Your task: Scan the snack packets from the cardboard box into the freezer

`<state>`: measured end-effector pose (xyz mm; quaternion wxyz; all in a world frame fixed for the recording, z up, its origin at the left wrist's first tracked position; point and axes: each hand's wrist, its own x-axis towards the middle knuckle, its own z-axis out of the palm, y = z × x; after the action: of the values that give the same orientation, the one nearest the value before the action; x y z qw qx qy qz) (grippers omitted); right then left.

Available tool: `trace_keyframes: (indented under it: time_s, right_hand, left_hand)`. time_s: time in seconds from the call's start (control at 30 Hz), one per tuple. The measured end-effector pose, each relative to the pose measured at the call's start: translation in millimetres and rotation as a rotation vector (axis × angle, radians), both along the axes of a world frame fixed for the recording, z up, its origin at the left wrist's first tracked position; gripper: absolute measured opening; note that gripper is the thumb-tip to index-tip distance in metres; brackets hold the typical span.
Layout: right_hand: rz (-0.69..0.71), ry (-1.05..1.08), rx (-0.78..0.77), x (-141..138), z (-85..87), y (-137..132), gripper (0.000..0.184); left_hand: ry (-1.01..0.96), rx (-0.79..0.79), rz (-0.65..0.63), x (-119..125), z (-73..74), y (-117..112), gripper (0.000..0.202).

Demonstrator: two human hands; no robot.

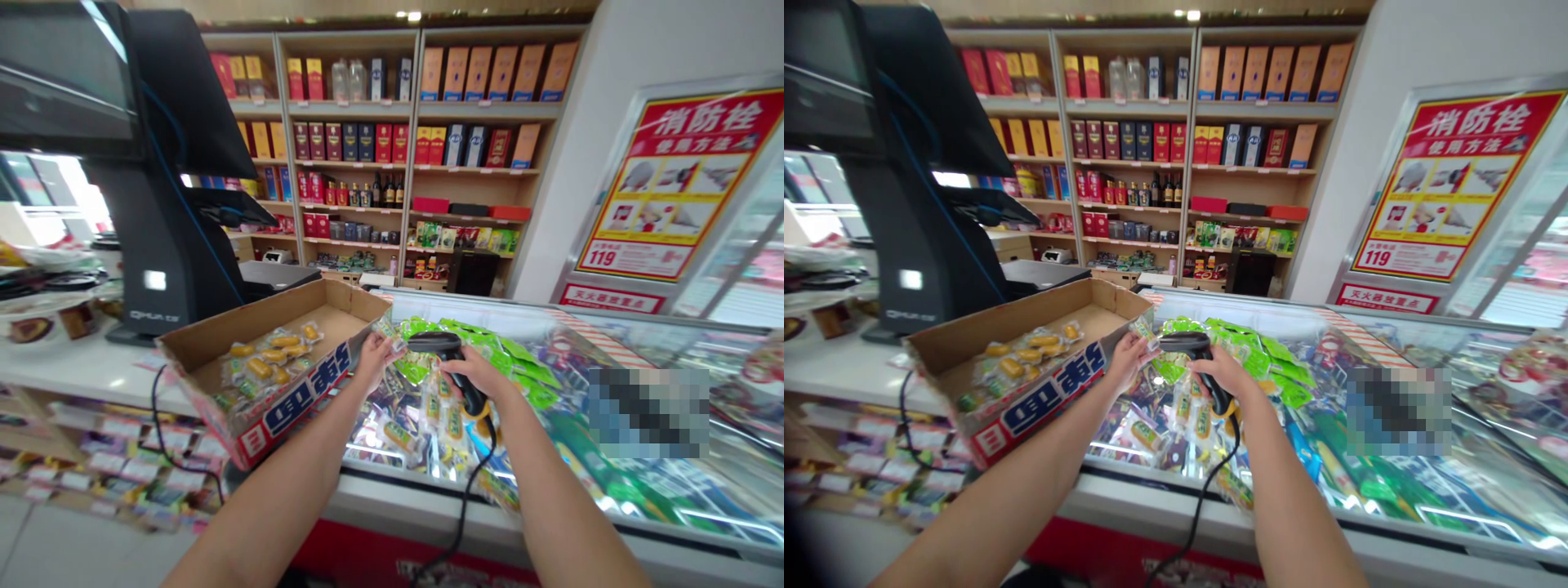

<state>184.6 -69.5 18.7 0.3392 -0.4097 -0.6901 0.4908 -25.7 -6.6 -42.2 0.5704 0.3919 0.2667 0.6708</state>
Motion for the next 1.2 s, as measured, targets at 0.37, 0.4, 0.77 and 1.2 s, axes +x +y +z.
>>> trace_keyframes:
  time_s: [0.37,0.4,0.77,1.2]
  right_hand:
    - [-0.051,0.061,-0.037,2.5,-5.1,6.5,0.027]
    - [-0.073,0.081,-0.043,2.3,-5.1,8.3,0.027]
    - [-0.190,0.283,0.012,-23.5,4.5,26.2,0.030]
    - [0.009,0.275,0.123,-108.7,79.2,20.7,0.024]
  left_hand:
    - [0.021,-0.005,-0.008,-0.9,-5.0,5.0,0.053]
    - [0.024,-0.005,-0.020,-1.0,-5.2,5.0,0.054]
    - [0.162,-0.040,-0.040,3.4,-0.5,-11.5,0.051]
    - [-0.470,-0.004,0.657,-69.3,110.8,-28.9,0.015]
